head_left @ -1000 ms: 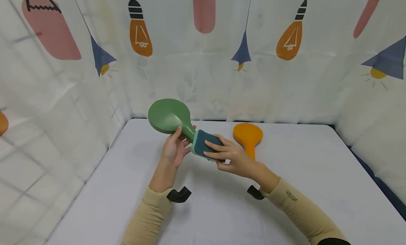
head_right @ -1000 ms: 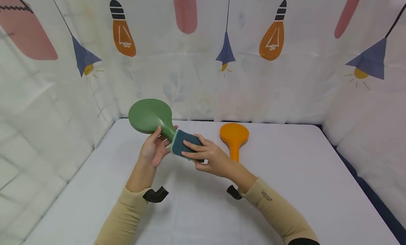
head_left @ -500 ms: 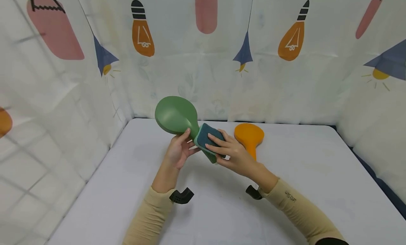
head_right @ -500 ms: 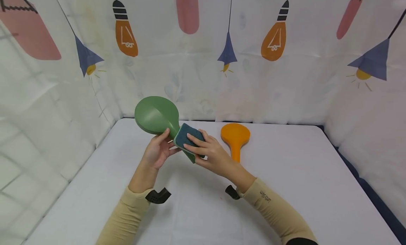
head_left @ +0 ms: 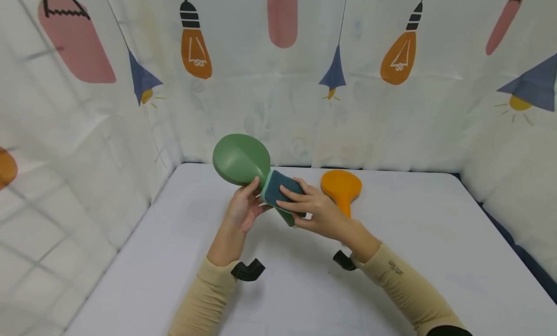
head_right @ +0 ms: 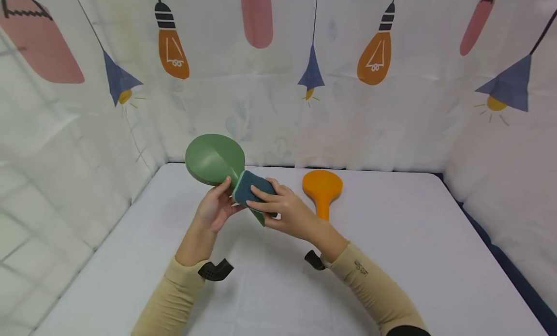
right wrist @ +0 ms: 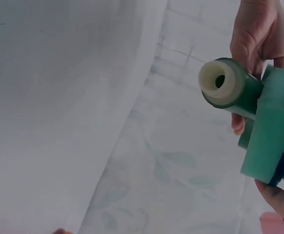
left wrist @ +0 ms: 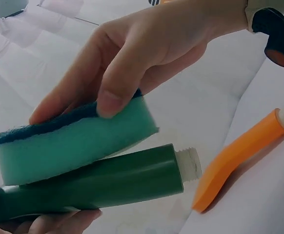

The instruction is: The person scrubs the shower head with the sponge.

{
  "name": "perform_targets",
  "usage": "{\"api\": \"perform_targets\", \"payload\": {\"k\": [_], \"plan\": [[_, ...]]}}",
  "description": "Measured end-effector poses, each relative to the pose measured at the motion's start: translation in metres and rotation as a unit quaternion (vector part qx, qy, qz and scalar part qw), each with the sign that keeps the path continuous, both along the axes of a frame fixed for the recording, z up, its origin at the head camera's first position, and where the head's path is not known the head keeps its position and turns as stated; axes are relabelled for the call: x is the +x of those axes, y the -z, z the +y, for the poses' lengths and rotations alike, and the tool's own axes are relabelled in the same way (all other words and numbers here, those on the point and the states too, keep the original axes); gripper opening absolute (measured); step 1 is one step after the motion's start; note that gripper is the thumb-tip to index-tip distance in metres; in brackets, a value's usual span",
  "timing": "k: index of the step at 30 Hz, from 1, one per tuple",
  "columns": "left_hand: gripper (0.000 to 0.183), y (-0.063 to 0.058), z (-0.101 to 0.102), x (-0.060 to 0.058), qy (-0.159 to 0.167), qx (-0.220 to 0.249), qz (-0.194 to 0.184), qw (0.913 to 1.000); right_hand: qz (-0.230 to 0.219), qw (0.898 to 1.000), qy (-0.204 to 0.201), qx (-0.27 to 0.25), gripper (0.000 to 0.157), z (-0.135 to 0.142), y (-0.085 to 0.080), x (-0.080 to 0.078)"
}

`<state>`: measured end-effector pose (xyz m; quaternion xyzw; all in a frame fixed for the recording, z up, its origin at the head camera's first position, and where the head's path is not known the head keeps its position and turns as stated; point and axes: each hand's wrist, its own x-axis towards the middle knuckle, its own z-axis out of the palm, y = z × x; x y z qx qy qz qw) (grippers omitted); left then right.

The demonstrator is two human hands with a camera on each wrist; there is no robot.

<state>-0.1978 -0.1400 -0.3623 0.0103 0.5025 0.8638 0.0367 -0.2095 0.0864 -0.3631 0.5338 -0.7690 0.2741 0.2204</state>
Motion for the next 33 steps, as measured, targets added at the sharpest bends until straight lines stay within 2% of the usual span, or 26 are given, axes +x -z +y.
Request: {"api": "perform_targets", "payload": {"k": [2, 6, 9, 12, 17, 19, 23, 25, 29, 33], "plan": [[0.043, -0.002, -0.003, -0.001, -0.002, 0.014, -0.005, 0.9999, 0.007, 1.000, -0.013, 0.020, 0.052, 0.004, 0.001, 0.002], [0.047, -0.007, -0.013, 0.000, -0.012, 0.037, 0.014, 0.9992, 0.022, 0.998, -0.042, 0.043, 0.052, 0.012, 0.007, 0.004], [0.049, -0.009, -0.020, 0.000, -0.022, 0.050, 0.032, 0.9980, 0.017, 0.997, -0.056, 0.043, 0.051, 0.017, 0.011, 0.004], [0.048, -0.010, -0.023, -0.001, -0.028, 0.060, 0.034, 0.9972, 0.015, 0.998, -0.060, 0.027, 0.049, 0.020, 0.013, 0.003], [0.048, -0.008, -0.018, -0.001, -0.031, 0.033, 0.016, 0.9988, 0.027, 0.998, -0.053, 0.011, 0.050, 0.019, 0.017, -0.001], [0.049, -0.007, -0.014, -0.001, -0.025, 0.012, 0.009, 0.9996, 0.023, 0.999, -0.048, 0.004, 0.050, 0.017, 0.018, -0.002], [0.046, -0.004, -0.005, -0.001, -0.011, 0.001, 0.000, 0.9999, 0.016, 0.999, -0.037, -0.025, 0.050, 0.010, 0.015, -0.004], [0.046, -0.004, -0.001, -0.002, -0.011, 0.000, -0.008, 0.9999, 0.027, 0.998, -0.036, -0.032, 0.052, 0.004, 0.011, -0.005], [0.048, -0.003, 0.001, -0.001, -0.001, -0.011, -0.019, 0.9998, 0.078, 0.995, -0.051, -0.021, 0.054, -0.004, 0.007, -0.004], [0.051, -0.004, 0.000, -0.002, 0.015, -0.014, 0.000, 0.9998, 0.119, 0.989, -0.083, 0.007, 0.054, -0.004, 0.009, 0.000]]}}
